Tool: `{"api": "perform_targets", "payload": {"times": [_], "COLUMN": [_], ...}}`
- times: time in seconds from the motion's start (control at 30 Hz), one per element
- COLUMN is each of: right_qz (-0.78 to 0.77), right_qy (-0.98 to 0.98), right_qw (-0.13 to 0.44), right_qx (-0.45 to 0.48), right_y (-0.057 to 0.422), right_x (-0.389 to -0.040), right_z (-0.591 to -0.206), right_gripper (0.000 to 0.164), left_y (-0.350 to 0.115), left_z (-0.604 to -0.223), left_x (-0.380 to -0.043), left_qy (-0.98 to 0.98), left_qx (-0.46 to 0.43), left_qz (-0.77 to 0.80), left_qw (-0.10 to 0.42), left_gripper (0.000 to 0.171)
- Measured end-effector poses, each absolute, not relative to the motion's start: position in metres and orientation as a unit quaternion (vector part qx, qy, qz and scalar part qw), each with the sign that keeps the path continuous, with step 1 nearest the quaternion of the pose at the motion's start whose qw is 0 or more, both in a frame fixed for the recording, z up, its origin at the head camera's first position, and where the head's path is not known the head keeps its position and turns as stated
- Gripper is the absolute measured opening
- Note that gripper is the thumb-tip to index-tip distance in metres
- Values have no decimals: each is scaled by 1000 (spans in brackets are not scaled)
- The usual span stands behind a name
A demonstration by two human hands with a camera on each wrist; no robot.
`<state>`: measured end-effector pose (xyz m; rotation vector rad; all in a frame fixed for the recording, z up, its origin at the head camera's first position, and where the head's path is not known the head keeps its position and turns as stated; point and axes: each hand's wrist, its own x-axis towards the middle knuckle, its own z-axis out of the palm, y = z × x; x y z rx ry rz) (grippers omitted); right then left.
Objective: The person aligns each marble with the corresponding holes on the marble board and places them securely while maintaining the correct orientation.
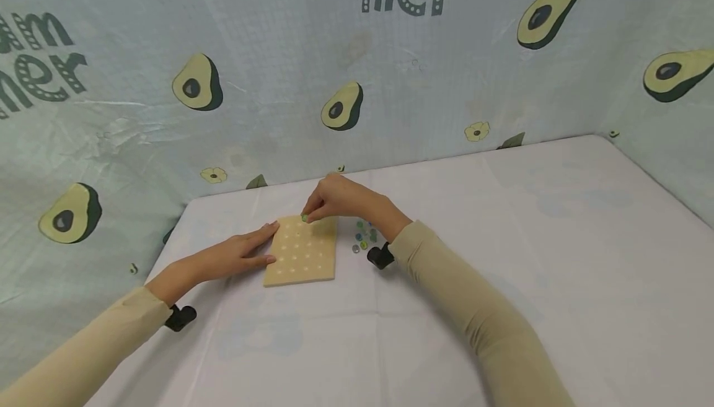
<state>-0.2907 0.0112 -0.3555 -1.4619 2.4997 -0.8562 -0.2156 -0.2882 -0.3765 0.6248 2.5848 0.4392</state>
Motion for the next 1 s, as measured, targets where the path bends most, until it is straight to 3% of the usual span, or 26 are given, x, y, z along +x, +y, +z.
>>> {"api": "perform_targets", "payload": {"times": [1.0], "right_qz": [-302], "right_qy": [844], "right_qw": [121], "right_qx": [-427], "right_y": [-33], "right_x": [-324], "right_z": [-375], "right_gripper": [22], "left_y": [-290], "left_z": [-379], "left_x": [-222], "left_qy": [934], "left_qx": [225], "left_qz": [156], "left_qw": [232], "left_gripper": [95]}}
